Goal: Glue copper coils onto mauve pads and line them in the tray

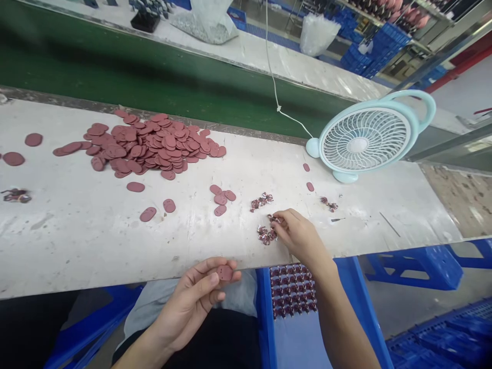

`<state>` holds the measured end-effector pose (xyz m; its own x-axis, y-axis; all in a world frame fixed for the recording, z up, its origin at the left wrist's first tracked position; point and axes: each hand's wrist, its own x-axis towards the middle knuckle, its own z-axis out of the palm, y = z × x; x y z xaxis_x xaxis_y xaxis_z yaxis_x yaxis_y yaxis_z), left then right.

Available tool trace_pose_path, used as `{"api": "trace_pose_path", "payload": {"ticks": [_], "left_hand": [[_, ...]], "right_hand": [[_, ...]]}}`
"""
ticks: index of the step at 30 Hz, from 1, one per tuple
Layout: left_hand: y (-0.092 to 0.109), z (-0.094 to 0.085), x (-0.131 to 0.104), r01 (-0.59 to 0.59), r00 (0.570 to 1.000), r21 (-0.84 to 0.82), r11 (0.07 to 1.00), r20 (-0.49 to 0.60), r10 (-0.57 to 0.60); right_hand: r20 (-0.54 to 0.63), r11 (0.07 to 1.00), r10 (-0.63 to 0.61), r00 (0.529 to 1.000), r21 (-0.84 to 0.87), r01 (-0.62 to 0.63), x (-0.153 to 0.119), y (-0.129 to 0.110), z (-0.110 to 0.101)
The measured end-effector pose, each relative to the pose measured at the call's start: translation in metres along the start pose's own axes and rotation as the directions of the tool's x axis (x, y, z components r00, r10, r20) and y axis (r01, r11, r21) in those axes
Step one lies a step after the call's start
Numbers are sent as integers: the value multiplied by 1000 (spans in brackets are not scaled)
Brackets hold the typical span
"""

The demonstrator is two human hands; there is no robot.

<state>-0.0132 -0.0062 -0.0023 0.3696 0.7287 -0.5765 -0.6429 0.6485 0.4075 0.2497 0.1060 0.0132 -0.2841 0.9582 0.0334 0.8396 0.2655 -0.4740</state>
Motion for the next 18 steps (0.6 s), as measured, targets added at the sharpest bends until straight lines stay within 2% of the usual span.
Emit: {"api": "trace_pose_path", "payload": {"ticks": [4,6,8,10,13,18], "left_hand": [[1,0,2,-6,1000,-7,1000,-5,6],[1,-1,2,-5,1000,-6,1000,2,5],[0,-1,2,-3,1000,-7,1000,17,3],[-2,0,2,7,999,-11,1000,35,-7],[-3,3,1,24,997,-15,1000,76,-23],[-4,7,0,22,993,-12,1000,120,-20]], "right_hand": [[-68,978,133,989,170,-120,-25,-16,1],[-50,918,199,979,359,-169,-42,-31,3],[0,773,268,963,596,-215,-56,-48,3],[58,606,306,950,758,-241,-66,-61,3],[88,518,288,954,824,-232,-74,-72,3],[68,526,259,964,827,-200,-78,-75,0]]}}
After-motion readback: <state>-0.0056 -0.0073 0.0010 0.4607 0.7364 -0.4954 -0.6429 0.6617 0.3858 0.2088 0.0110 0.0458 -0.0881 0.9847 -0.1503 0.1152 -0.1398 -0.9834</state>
